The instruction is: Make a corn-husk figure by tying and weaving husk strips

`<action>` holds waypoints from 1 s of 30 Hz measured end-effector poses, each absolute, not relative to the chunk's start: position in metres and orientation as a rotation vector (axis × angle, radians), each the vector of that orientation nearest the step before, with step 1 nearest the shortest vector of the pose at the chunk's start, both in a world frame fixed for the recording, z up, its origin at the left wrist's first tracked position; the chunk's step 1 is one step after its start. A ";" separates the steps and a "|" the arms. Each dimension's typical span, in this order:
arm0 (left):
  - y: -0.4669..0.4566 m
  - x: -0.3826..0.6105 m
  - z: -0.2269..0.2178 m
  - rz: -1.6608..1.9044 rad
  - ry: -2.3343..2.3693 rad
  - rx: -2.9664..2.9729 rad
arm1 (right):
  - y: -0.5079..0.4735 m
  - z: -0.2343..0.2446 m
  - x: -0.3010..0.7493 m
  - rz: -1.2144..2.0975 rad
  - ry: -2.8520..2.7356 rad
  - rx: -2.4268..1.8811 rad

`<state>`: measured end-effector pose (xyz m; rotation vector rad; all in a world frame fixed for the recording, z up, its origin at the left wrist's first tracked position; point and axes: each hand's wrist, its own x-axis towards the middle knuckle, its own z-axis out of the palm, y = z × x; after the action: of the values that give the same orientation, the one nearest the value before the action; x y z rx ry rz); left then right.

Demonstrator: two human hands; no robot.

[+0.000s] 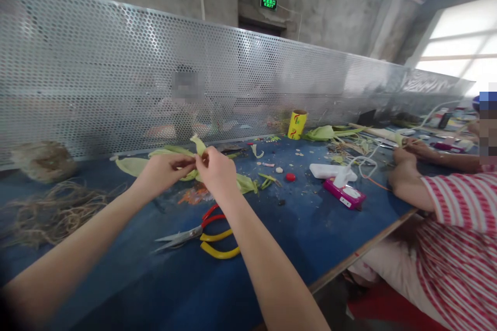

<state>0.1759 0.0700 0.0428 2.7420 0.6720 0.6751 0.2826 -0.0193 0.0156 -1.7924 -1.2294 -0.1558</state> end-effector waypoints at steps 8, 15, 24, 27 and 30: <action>0.055 0.173 0.041 0.758 0.573 2.774 | -0.029 -0.002 0.302 -0.013 -1.359 -1.515; 0.058 0.171 0.035 0.779 0.500 2.772 | -0.030 -0.006 0.309 0.061 -1.438 -1.450; 0.055 0.175 0.029 0.844 0.520 2.807 | -0.040 -0.001 0.318 0.064 -1.494 -1.555; 0.058 0.171 0.025 0.835 0.478 2.799 | -0.043 0.001 0.316 0.072 -1.521 -1.588; 0.059 0.169 0.023 0.781 0.431 2.808 | -0.047 0.005 0.309 0.088 -1.549 -1.609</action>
<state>0.1688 0.0589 0.0232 2.8077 0.4311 0.7814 0.3092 -0.0467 0.0046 -1.6088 -1.5493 0.0885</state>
